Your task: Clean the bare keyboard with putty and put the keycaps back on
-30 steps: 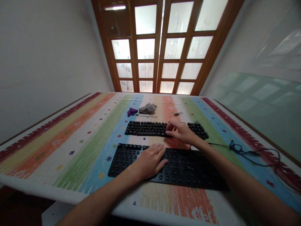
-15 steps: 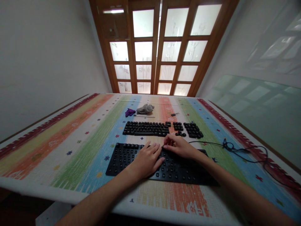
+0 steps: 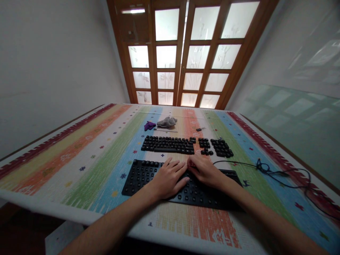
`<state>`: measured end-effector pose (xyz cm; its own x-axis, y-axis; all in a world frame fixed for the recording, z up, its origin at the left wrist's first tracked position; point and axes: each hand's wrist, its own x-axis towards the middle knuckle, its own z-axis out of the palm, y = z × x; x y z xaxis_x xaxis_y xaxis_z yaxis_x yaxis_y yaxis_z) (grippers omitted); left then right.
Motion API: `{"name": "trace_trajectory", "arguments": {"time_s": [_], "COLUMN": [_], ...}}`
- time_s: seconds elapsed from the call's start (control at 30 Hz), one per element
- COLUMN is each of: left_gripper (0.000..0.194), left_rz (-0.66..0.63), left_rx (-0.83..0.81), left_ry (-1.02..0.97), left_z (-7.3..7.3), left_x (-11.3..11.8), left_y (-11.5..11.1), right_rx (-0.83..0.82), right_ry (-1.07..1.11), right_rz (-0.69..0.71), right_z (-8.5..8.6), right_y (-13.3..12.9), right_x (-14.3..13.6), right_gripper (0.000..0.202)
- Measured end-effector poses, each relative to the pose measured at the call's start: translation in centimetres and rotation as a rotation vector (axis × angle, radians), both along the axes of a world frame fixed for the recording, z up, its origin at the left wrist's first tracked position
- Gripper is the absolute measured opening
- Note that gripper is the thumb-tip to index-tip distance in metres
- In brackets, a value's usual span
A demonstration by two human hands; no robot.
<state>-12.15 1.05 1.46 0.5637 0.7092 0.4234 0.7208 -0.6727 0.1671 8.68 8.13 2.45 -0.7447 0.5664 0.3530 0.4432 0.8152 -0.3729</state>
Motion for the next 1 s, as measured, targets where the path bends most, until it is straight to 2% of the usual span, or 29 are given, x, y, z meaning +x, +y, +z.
{"name": "trace_trajectory", "arguments": {"time_s": [0.27,0.4,0.63,1.0], "left_gripper": [0.047,0.044,0.047,0.056], "left_rz": [0.023,0.040,0.056,0.051], "left_rx": [-0.053,-0.041,-0.036,-0.033], "left_ry": [0.041,0.053,0.085,0.059], "left_z": [0.0,0.3,0.1,-0.2], "left_x": [0.3,0.7,0.9,1.1], "left_y": [0.0,0.0,0.1,-0.3], "right_rx": [0.085,0.085,0.050,-0.062], "right_ry": [0.029,-0.047,-0.267,-0.262], "right_rz": [0.038,0.027,-0.060,-0.117], "right_z": [-0.1,0.3,0.6,1.4], "right_y": [-0.2,0.0,0.2,0.4], "right_x": [0.0,-0.4,-0.6,-0.6], "right_gripper": [0.013,0.012,0.012,0.009]}}
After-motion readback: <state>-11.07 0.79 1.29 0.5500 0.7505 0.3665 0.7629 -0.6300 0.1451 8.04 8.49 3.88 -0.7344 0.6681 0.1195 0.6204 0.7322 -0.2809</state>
